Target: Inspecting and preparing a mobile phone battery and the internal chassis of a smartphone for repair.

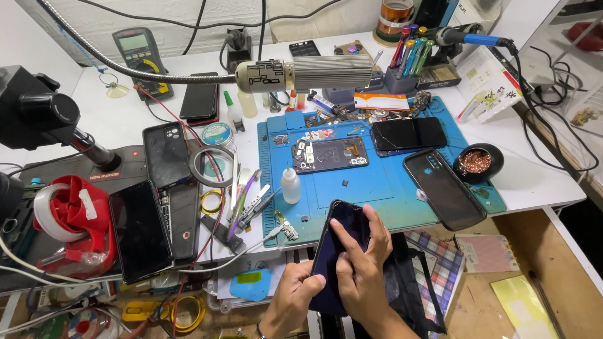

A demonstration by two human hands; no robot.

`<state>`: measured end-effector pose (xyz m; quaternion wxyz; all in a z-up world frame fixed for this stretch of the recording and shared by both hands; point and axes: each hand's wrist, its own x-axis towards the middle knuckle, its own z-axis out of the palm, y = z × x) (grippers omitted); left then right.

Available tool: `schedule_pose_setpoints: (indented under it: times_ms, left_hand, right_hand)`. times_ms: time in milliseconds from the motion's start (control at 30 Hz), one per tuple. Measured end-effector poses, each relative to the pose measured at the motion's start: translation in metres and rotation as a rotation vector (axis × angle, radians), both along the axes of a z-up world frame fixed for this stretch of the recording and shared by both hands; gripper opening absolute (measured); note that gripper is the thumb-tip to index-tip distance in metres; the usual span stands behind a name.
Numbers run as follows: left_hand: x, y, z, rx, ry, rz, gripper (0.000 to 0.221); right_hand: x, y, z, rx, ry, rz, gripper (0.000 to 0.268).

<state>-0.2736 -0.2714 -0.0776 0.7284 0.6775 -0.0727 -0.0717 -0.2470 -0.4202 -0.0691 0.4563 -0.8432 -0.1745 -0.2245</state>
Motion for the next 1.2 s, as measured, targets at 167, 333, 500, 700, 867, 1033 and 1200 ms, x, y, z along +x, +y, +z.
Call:
schedule_pose_setpoints:
  times_ms: [167, 333, 500, 700, 867, 1033, 1200]
  left_hand:
    - [0.0, 0.0, 0.004, 0.02, -0.005, 0.008, 0.042]
    - [0.0, 0.0, 0.005, 0.031, -0.008, 0.003, 0.037]
    - [0.0, -0.002, 0.012, 0.041, 0.017, 0.012, 0.037]
    - [0.0, -0.003, 0.015, 0.041, 0.053, 0.02, 0.034]
    - [0.0, -0.002, 0.005, 0.06, 0.052, 0.029, 0.033]
    - [0.001, -0.004, 0.012, 0.014, 0.074, 0.044, 0.033]
    - [-0.001, -0.014, 0.027, 0.009, 0.11, 0.128, 0.036]
  right_hand:
    - [0.001, 0.0, 0.0, 0.031, 0.022, 0.021, 0.054]
    - [0.004, -0.002, 0.0, -0.037, -0.009, 0.044, 0.054]
    - [0.006, -0.004, -0.002, -0.057, -0.038, 0.065, 0.05]
    - [0.006, -0.004, -0.002, -0.064, -0.045, 0.058, 0.049]
    - [0.007, -0.006, 0.0, -0.057, -0.036, 0.084, 0.051]
    - [0.009, -0.005, -0.009, 0.009, -0.015, 0.126, 0.056]
    - [0.007, -0.007, 0.006, 0.153, 0.245, 0.072, 0.075]
